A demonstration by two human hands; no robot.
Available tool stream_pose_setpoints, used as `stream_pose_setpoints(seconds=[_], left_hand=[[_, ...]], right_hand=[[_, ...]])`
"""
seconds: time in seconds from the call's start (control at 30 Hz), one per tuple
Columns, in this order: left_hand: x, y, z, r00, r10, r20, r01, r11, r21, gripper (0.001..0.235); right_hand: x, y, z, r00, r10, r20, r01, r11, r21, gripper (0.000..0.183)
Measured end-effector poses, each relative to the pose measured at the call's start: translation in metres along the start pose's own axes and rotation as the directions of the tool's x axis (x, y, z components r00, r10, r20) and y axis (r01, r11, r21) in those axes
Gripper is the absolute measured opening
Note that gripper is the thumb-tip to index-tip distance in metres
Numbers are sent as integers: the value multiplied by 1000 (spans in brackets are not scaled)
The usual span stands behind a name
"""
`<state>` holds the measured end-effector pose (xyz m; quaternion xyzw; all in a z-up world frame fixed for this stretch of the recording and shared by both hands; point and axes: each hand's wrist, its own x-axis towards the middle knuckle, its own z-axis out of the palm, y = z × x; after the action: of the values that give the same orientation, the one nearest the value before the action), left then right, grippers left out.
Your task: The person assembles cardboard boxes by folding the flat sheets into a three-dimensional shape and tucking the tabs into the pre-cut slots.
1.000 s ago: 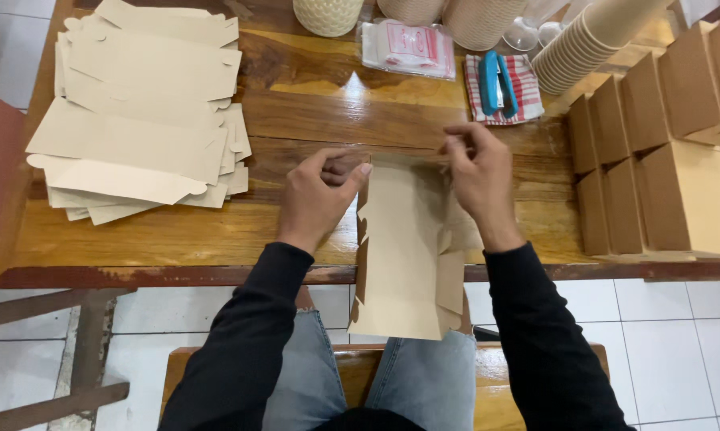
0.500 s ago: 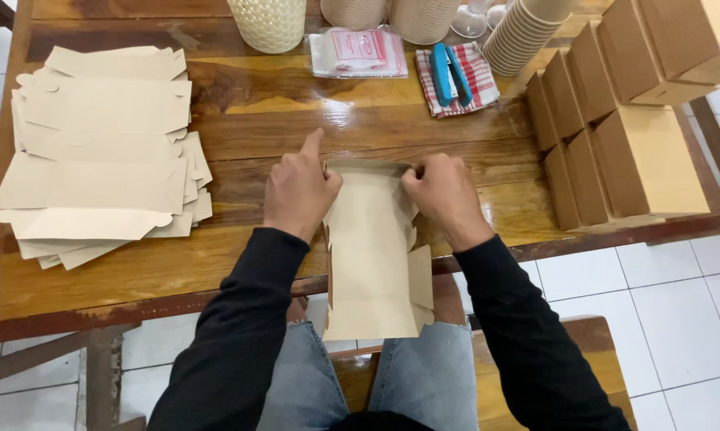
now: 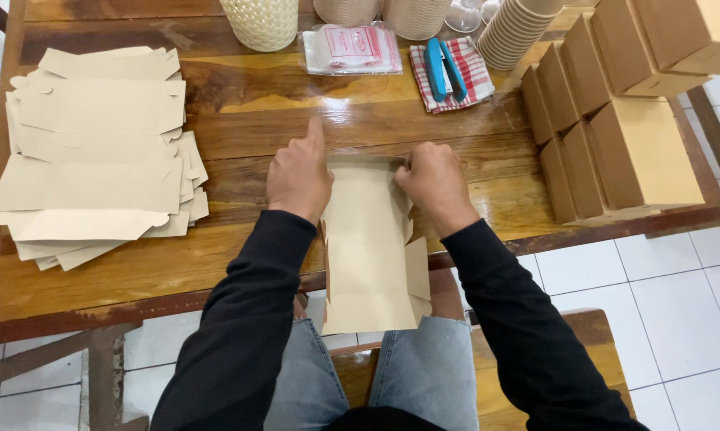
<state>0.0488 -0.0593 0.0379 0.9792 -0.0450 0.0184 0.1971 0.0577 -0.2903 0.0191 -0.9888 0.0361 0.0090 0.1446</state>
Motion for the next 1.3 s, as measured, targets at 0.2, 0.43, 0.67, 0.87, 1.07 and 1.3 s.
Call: stream_pose_setpoints(seconds=[0.2, 0.43, 0.67, 0.87, 1.07, 1.3], left_hand=[[6, -7, 9, 1000, -16, 5, 16, 995, 102, 66], [4, 1, -3, 993, -78, 87, 78, 997, -3, 76], [15, -13, 16, 993, -91, 70, 92, 996, -5, 56], [19, -14, 29, 997, -54, 57, 51, 997, 58, 47], [21, -14, 34, 998, -27, 50, 21, 992, 123, 42], [8, 10, -3, 996, -41, 73, 38, 998, 54, 42]], right_hand=[[-4, -4, -10, 997, 0, 72, 1, 1000, -9, 37], [18, 20, 26, 995, -91, 36, 93, 994, -50, 30], [22, 17, 18, 994, -80, 74, 82, 996, -29, 32], [22, 10, 9, 990, -117, 81, 125, 986, -109, 29], [23, 11, 12, 986, -148, 81, 157, 981, -113, 29], [23, 5, 4, 988, -118, 104, 129, 987, -96, 23]])
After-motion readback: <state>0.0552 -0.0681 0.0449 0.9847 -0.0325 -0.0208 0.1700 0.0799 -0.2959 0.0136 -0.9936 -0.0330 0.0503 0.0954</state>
